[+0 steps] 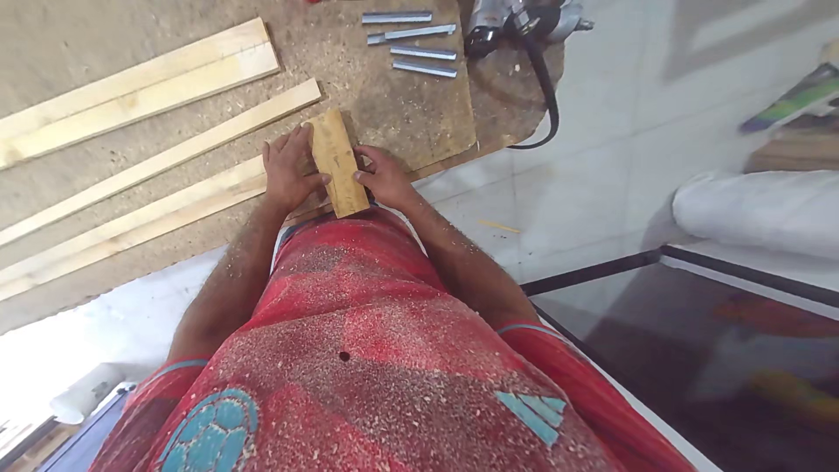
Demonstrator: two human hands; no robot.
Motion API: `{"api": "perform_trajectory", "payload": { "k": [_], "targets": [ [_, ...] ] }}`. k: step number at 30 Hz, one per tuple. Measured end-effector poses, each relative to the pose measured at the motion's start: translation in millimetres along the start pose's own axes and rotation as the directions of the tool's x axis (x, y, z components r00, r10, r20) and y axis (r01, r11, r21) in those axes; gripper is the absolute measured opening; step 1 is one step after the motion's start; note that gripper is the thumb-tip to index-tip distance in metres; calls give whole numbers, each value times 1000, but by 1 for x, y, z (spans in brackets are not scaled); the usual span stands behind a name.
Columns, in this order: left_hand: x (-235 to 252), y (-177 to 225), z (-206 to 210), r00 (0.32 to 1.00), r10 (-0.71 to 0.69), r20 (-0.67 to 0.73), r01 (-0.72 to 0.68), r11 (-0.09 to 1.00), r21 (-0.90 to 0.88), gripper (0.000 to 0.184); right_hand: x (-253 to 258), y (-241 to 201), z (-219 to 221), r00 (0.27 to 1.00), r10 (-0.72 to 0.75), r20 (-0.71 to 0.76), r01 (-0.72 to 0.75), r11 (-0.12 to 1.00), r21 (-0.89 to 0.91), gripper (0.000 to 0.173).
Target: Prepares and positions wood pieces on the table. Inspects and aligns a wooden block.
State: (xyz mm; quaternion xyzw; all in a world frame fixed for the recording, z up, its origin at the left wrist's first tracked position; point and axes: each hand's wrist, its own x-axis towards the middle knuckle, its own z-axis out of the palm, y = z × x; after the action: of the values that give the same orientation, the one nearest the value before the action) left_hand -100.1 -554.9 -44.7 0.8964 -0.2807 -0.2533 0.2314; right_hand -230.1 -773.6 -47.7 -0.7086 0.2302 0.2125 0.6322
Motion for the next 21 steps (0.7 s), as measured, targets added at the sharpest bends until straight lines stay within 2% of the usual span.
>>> {"api": "perform_trajectory", "payload": {
  "k": [8, 11, 14, 21],
  "targets": [
    [0, 4, -2, 1000, -10, 2, 10, 1000, 0, 98, 5, -10, -5, 999, -19, -37, 10, 971, -239, 44],
    [0, 4, -2, 1000, -11, -9, 11, 1000, -16, 98, 8, -14, -3, 995, -46, -88, 24, 971, -239, 37],
    [0, 4, -2, 1000, -18, -6, 18, 1000, -18, 98, 14, -15, 2, 983, -75, -165, 36, 973, -227, 37],
    [0, 5, -2, 1000, -17, -3, 17, 1000, -7, 99, 21, -21, 3, 979, -57, -198, 5, 968, -253, 37]
  ]
}}
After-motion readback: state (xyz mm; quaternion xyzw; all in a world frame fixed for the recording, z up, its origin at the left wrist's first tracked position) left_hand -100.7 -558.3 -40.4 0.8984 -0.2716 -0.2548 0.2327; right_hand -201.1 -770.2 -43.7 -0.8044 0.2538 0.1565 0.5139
